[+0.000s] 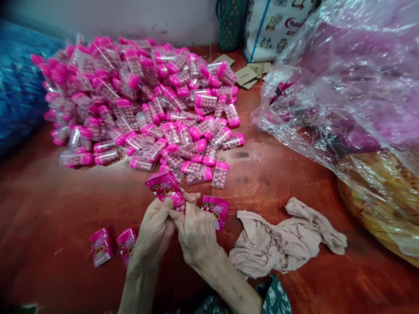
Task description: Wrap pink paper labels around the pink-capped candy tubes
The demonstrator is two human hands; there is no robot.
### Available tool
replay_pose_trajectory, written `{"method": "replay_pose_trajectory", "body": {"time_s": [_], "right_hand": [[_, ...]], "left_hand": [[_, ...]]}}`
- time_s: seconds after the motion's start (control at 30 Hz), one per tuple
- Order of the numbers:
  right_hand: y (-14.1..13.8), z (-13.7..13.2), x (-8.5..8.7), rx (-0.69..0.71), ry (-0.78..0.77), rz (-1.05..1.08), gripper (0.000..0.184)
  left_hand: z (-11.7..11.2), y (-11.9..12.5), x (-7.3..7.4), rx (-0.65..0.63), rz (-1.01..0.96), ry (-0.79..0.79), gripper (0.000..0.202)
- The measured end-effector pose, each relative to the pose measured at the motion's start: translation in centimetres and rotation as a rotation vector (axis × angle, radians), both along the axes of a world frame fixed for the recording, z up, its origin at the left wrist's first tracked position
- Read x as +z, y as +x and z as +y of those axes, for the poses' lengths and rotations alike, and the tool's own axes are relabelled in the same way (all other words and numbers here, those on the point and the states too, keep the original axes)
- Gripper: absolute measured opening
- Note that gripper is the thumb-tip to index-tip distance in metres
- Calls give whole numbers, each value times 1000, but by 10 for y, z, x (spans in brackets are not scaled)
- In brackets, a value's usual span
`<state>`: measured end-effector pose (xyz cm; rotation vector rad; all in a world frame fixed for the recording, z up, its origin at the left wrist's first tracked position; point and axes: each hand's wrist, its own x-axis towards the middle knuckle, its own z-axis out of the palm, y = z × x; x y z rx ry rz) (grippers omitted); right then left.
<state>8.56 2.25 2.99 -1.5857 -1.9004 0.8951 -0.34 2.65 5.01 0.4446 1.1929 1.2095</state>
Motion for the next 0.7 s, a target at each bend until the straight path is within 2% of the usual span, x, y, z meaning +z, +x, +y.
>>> {"method": "replay_pose_trajectory", "body": {"time_s": [0.07,0.13,0.2,0.27,0.33,0.4,0.47,0.53,0.7], "right_hand": [[6,0,7,-19,78,-63,51],[14,4,16,-98,96,-45,46],[20,8,24,-155,74,88,36],[19,12,25,-118,19,296,24],[13,11,20,-122,-62,486,20],[5,7,12,-221,-108,610,24],[-2,4,6,-308,-134,666,25],[-4,3,3,-340,-154,688,24],[0,12,6,-364,-281,804,25]], "left_hand": [[-3,-3,0,43,6,-2,21],[-7,-6,1,38,7,-43,17],[-12,-6,4,-55,-9,-138,17],[-17,-2,5,-169,-14,-249,26],[-20,4,4,-191,13,-296,33],[-20,10,1,-144,51,-268,32],[-18,15,-3,-91,97,-178,27],[-15,17,-5,-58,142,-91,21],[-4,17,-3,-112,235,-66,18]]}}
